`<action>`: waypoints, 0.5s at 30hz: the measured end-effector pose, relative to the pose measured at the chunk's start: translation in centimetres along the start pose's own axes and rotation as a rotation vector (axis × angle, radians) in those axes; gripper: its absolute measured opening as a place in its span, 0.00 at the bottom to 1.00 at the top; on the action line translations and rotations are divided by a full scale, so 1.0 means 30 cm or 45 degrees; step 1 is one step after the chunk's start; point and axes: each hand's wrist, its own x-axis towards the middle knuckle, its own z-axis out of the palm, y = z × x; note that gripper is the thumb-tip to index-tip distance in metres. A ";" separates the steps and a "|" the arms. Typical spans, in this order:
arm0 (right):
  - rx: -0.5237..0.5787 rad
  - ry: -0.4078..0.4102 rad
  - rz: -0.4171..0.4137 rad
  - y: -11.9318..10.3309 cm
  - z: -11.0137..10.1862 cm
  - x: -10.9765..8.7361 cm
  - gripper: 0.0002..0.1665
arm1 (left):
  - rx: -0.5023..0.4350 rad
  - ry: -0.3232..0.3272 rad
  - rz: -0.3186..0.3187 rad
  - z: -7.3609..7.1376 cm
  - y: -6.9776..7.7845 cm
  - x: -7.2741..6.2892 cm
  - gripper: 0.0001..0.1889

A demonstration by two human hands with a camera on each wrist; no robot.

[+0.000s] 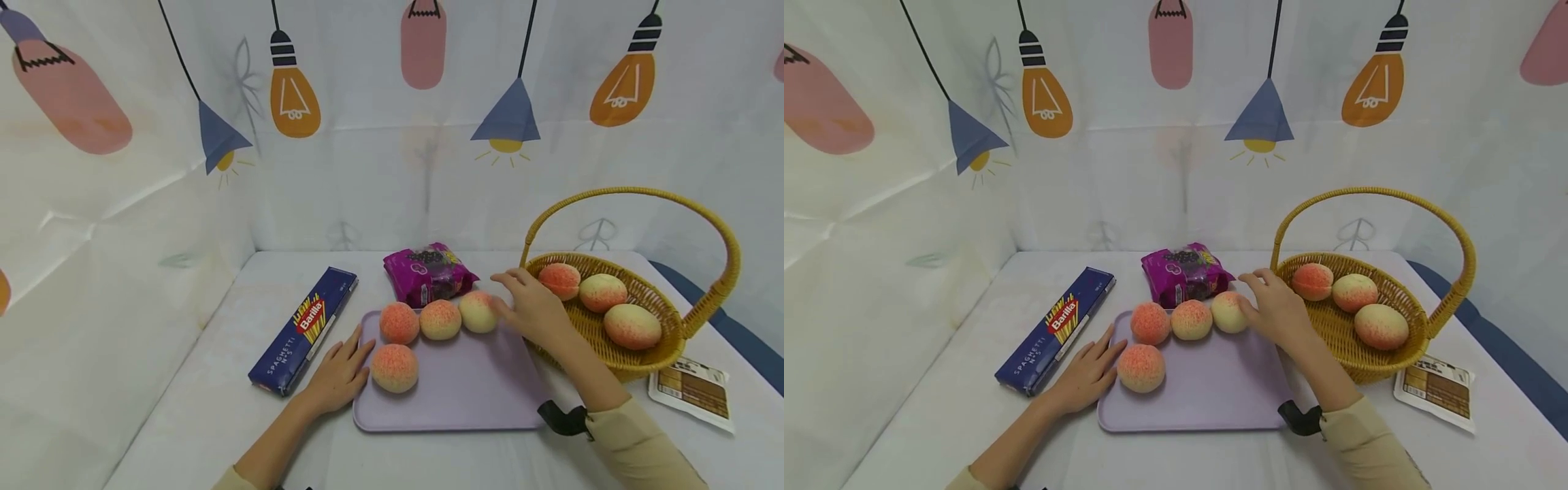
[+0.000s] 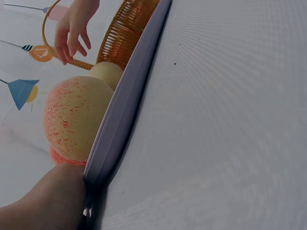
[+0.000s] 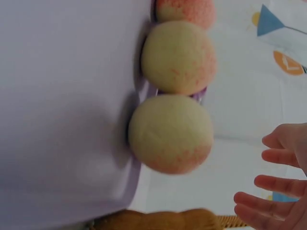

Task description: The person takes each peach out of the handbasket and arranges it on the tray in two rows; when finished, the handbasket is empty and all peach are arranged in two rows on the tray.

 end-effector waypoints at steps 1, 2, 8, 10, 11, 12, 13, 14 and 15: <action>-0.007 -0.003 0.007 0.012 -0.001 0.001 0.19 | -0.003 0.003 0.000 0.002 0.000 -0.002 0.26; -0.012 -0.001 0.010 0.024 -0.002 0.003 0.17 | -0.007 0.003 -0.001 0.003 0.000 -0.004 0.26; -0.040 -0.013 0.054 0.101 -0.013 0.012 0.12 | -0.025 -0.015 -0.023 0.004 0.002 -0.008 0.26; -0.050 -0.024 0.063 0.125 -0.018 0.015 0.12 | -0.023 -0.029 -0.033 0.004 0.001 -0.007 0.27; -0.060 -0.024 0.064 0.136 -0.021 0.018 0.11 | -0.024 -0.029 -0.032 0.004 0.001 -0.007 0.27; -0.072 -0.028 0.064 0.148 -0.023 0.021 0.11 | -0.022 -0.030 -0.032 0.004 0.001 -0.006 0.27; -0.079 -0.033 0.067 0.160 -0.026 0.025 0.11 | -0.021 -0.031 -0.032 0.004 0.000 -0.005 0.27; -0.085 -0.041 0.074 0.171 -0.029 0.031 0.11 | -0.019 -0.028 -0.029 0.003 0.000 -0.003 0.27; -0.089 -0.065 0.090 0.182 -0.031 0.036 0.11 | -0.020 -0.026 -0.029 0.002 -0.001 0.000 0.27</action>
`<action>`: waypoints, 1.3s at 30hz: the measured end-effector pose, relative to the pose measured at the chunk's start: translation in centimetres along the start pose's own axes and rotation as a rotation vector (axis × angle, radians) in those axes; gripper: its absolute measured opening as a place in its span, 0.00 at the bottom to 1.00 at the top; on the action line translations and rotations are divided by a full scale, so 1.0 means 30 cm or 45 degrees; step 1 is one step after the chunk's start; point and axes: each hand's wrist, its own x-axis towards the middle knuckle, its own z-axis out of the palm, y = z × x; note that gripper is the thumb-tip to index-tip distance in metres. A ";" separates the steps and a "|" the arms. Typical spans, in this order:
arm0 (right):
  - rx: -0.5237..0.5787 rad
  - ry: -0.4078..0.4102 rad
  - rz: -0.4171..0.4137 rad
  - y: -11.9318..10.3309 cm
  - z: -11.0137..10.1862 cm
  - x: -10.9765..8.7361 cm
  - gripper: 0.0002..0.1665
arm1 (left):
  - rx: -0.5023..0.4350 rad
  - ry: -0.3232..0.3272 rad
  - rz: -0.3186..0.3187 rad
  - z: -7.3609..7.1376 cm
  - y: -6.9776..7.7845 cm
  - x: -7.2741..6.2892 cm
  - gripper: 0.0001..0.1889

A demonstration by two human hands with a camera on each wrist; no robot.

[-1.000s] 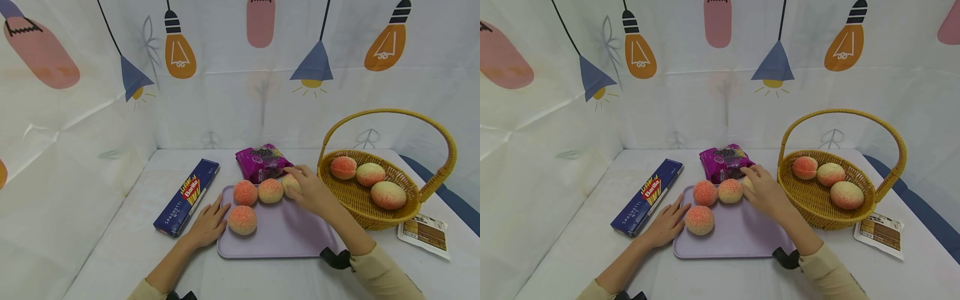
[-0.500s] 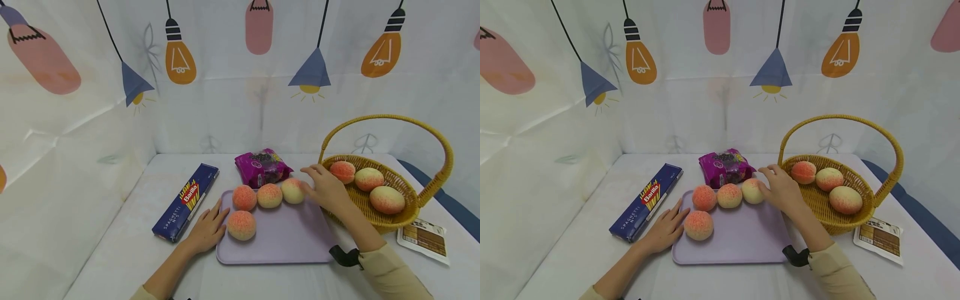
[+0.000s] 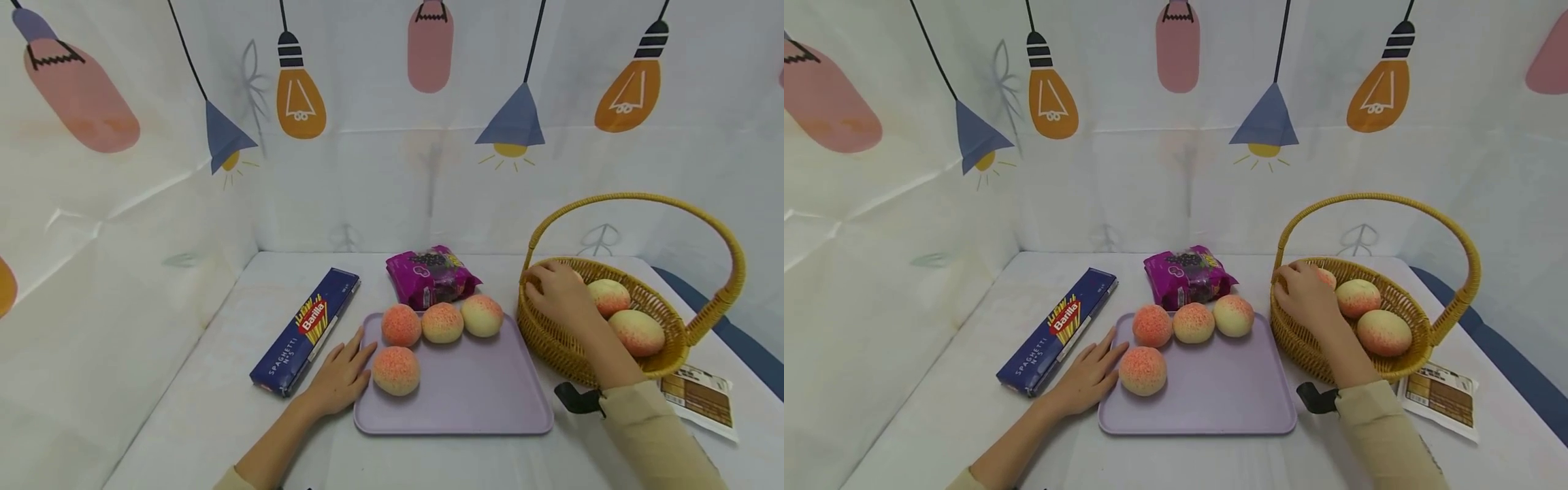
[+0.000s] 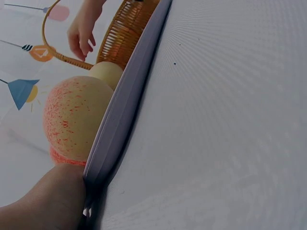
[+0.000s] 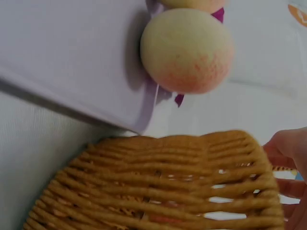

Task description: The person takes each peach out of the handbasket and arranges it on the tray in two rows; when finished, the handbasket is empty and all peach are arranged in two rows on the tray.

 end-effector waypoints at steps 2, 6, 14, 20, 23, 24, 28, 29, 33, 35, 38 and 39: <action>-0.022 -0.051 0.032 0.022 -0.005 0.011 0.12 | 0.004 0.001 0.003 -0.002 -0.001 0.006 0.27; -0.058 -0.150 0.074 0.057 -0.016 0.028 0.13 | 0.012 0.013 0.012 -0.002 -0.004 0.019 0.27; -0.099 -0.241 0.079 0.111 0.010 0.028 0.20 | 0.008 0.004 0.022 -0.003 0.004 0.019 0.27; -0.106 -0.177 0.096 0.169 0.051 0.007 0.22 | 0.014 -0.024 0.016 -0.003 0.007 0.018 0.27; -0.118 -0.190 0.107 0.194 0.062 -0.004 0.24 | 0.013 -0.037 0.002 -0.005 0.008 0.018 0.27; -0.121 -0.213 0.119 0.199 0.064 -0.007 0.24 | 0.010 -0.037 -0.001 -0.006 0.008 0.018 0.27; -0.108 -0.356 0.193 0.208 0.066 -0.012 0.29 | 0.003 -0.028 -0.002 -0.005 0.009 0.015 0.27; -0.101 -0.385 0.213 0.208 0.067 -0.011 0.30 | 0.001 -0.023 0.003 -0.004 0.009 0.013 0.27; -0.128 -0.391 0.213 0.208 0.083 -0.005 0.30 | -0.012 0.000 0.007 -0.005 0.007 0.005 0.26; -0.166 -0.371 0.201 0.210 0.096 0.000 0.30 | -0.013 0.014 0.004 -0.005 0.005 0.001 0.26; -0.232 -0.375 0.215 0.205 0.108 0.007 0.30 | -0.005 0.028 0.004 -0.003 0.000 0.000 0.26; -0.248 -0.385 0.228 0.203 0.110 0.008 0.31 | -0.003 0.027 0.005 -0.001 -0.001 0.000 0.26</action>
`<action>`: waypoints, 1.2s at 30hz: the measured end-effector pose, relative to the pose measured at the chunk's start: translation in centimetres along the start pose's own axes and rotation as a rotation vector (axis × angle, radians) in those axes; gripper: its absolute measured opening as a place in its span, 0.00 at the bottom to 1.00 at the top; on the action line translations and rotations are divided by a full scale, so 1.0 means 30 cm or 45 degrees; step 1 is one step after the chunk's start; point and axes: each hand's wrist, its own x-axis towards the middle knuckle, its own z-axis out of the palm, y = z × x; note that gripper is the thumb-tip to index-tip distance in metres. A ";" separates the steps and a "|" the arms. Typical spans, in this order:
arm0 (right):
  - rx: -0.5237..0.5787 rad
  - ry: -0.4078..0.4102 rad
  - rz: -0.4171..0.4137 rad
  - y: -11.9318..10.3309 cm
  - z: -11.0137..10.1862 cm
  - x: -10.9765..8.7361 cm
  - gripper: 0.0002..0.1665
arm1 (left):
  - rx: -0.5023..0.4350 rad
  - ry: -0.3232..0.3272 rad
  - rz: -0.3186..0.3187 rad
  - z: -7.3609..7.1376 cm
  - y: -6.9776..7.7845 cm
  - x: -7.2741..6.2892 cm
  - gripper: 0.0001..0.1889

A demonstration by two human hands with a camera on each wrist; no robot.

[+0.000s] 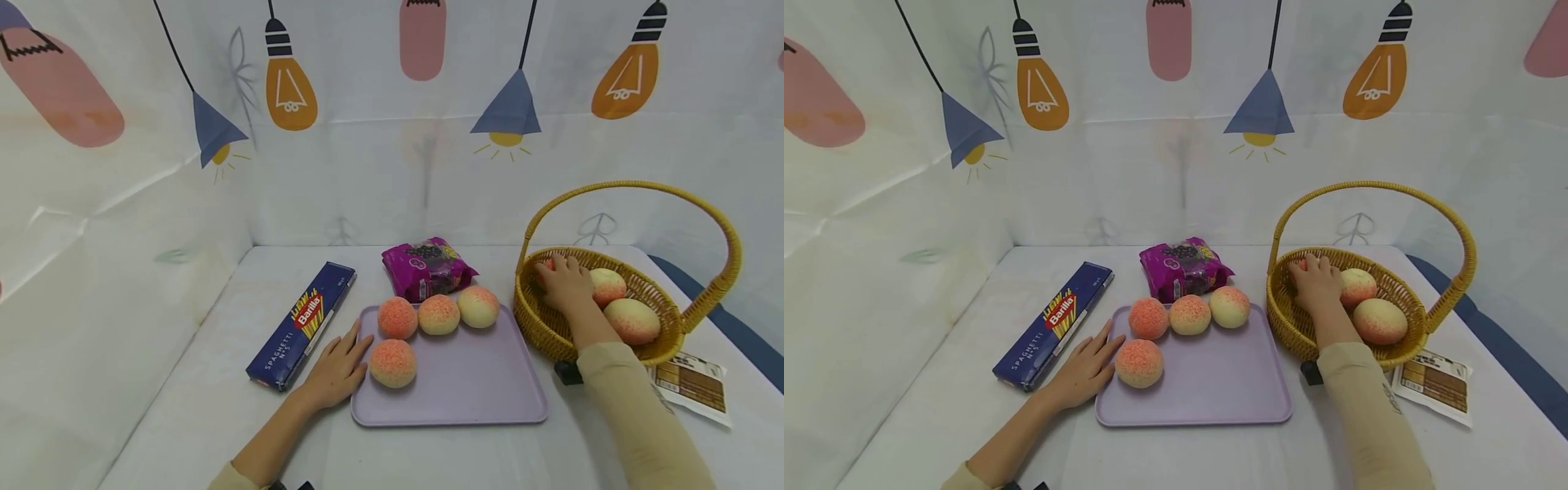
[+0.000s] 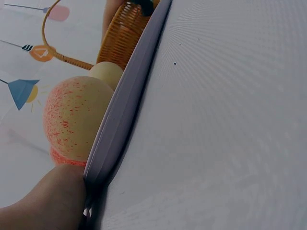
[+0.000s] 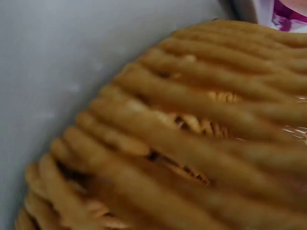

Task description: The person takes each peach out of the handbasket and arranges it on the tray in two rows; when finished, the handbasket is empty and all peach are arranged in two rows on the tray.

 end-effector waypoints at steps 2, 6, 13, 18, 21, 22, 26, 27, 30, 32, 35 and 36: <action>-0.020 -0.023 0.030 -0.005 -0.001 0.001 0.32 | 0.001 -0.004 0.008 -0.001 -0.001 0.001 0.26; -0.034 -0.043 0.057 -0.010 -0.002 0.006 0.30 | 0.003 -0.022 0.009 -0.006 0.000 0.003 0.27; -0.001 0.003 0.098 -0.002 -0.002 0.016 0.24 | -0.011 -0.034 -0.014 -0.013 0.000 0.007 0.27; -0.002 0.001 0.121 0.003 0.002 0.020 0.27 | -0.015 -0.041 -0.022 -0.013 0.000 0.007 0.27; 0.001 -0.017 0.135 -0.001 0.002 0.014 0.28 | -0.018 -0.051 -0.024 -0.010 0.001 0.005 0.27; 0.007 -0.018 0.137 -0.003 0.002 0.014 0.27 | -0.018 -0.051 -0.025 -0.010 0.001 0.004 0.27; 0.045 0.018 0.157 -0.007 0.006 0.012 0.22 | -0.015 -0.054 -0.029 -0.009 0.000 0.002 0.27; 0.055 0.042 0.160 -0.007 0.008 0.012 0.21 | -0.015 -0.056 -0.030 -0.008 0.000 0.002 0.27; 0.094 0.137 0.154 -0.003 0.016 0.011 0.23 | -0.016 -0.057 -0.036 -0.009 0.001 0.002 0.27; 0.126 0.191 0.153 -0.002 0.019 0.009 0.25 | -0.018 -0.055 -0.038 -0.009 0.002 0.002 0.27; 0.200 0.244 0.171 -0.005 0.011 0.004 0.27 | -0.027 -0.054 -0.038 -0.010 0.002 0.003 0.27; 0.224 0.256 0.181 -0.007 0.006 0.002 0.26 | -0.027 -0.053 -0.036 -0.009 0.002 0.003 0.27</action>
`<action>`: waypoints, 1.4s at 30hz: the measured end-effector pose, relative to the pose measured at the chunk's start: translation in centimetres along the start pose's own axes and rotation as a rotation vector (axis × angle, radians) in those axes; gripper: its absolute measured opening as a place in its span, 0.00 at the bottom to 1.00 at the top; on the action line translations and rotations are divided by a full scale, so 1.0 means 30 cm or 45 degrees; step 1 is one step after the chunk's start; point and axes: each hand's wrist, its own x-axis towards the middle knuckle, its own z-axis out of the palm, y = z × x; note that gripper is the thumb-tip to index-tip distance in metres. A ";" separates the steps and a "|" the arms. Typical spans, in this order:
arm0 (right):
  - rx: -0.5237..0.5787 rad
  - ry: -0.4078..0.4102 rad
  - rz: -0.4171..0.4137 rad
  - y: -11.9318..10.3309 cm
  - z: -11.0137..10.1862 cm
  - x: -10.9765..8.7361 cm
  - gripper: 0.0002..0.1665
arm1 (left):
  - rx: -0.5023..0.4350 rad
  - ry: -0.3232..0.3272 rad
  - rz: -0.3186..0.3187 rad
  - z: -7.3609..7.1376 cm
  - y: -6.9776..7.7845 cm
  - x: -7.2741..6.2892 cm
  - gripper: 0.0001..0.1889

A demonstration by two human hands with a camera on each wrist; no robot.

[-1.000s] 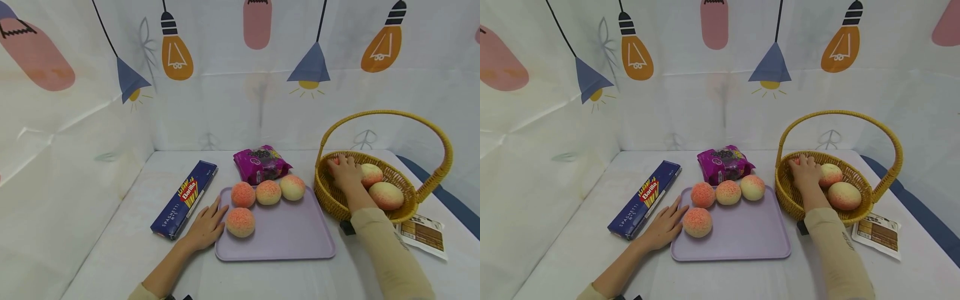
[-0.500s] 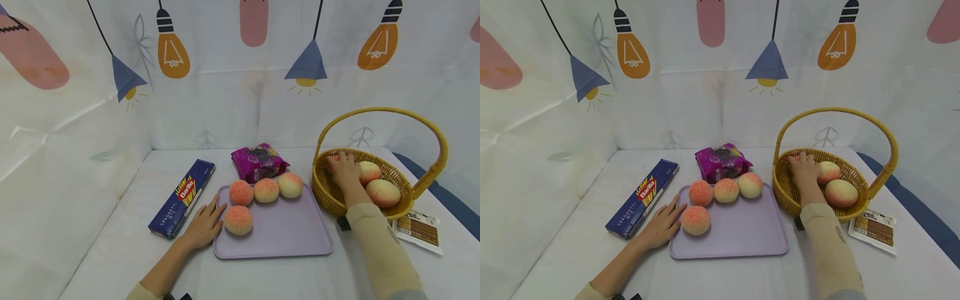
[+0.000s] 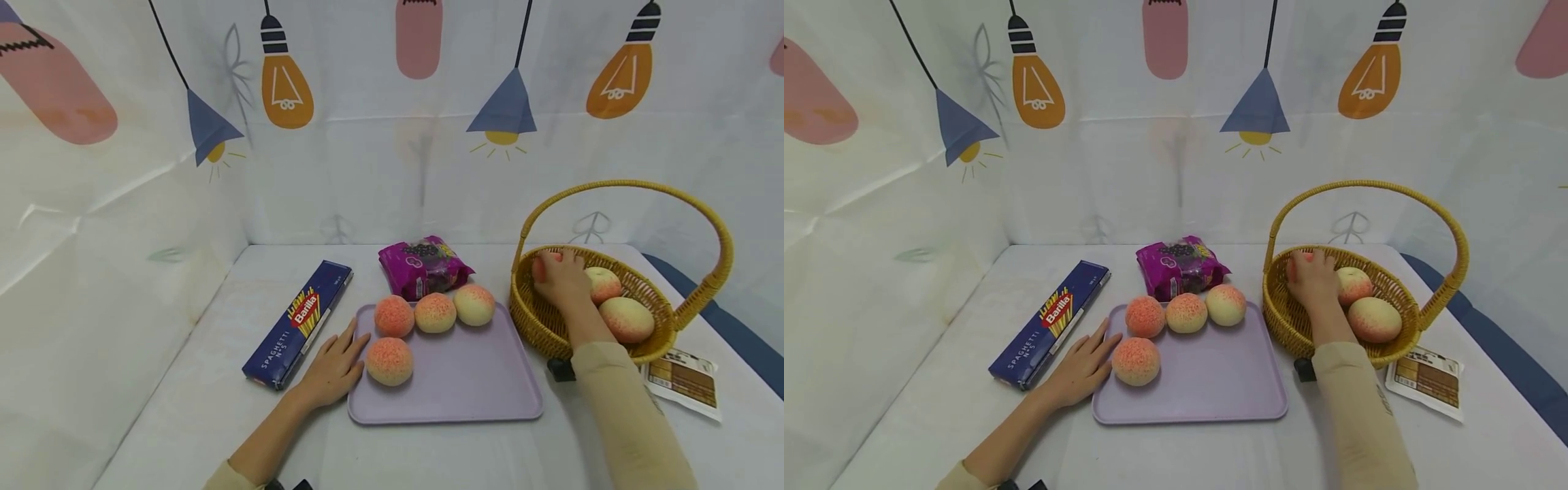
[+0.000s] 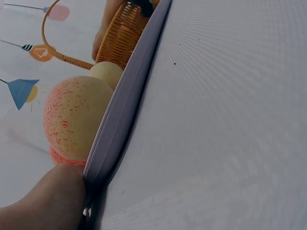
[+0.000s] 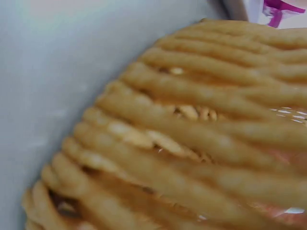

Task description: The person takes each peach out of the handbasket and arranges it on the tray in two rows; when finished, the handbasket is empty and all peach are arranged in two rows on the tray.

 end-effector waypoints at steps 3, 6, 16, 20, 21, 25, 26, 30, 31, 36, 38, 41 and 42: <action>0.065 0.047 0.036 -0.013 -0.015 -0.010 0.23 | -0.003 -0.014 -0.003 0.001 0.000 0.001 0.27; 0.104 0.095 0.056 -0.028 -0.028 -0.020 0.25 | 0.000 -0.018 -0.004 0.002 0.003 0.002 0.27; 0.195 0.239 0.084 -0.067 -0.063 -0.029 0.30 | 0.012 -0.010 0.017 0.002 0.007 0.008 0.27; 0.232 0.222 0.110 -0.078 -0.073 -0.036 0.31 | 0.011 -0.008 0.007 0.004 0.008 0.003 0.27; 0.240 0.223 0.108 -0.081 -0.075 -0.038 0.32 | 0.012 -0.010 0.004 0.004 0.007 0.003 0.27; 0.265 0.221 0.107 -0.095 -0.085 -0.049 0.33 | 0.016 -0.012 0.009 0.005 0.002 -0.001 0.27; 0.267 0.221 0.107 -0.098 -0.088 -0.052 0.33 | 0.016 -0.009 0.012 0.004 0.001 -0.002 0.27; 0.296 0.234 0.096 -0.118 -0.100 -0.068 0.33 | 0.028 0.005 0.014 0.000 -0.004 -0.004 0.27; 0.305 0.240 0.089 -0.124 -0.103 -0.072 0.33 | 0.030 0.006 0.010 -0.002 -0.005 -0.004 0.27; 0.358 0.262 0.049 -0.155 -0.117 -0.098 0.34 | 0.037 -0.009 -0.001 -0.003 -0.007 -0.004 0.27; 0.381 0.273 0.031 -0.168 -0.126 -0.110 0.35 | 0.031 -0.015 -0.002 -0.003 -0.006 -0.004 0.27; 0.405 0.290 0.008 -0.188 -0.143 -0.126 0.36 | 0.015 -0.017 -0.003 -0.003 -0.003 -0.002 0.27; 0.412 0.294 0.001 -0.196 -0.150 -0.132 0.36 | 0.009 -0.019 -0.005 -0.004 -0.001 -0.002 0.27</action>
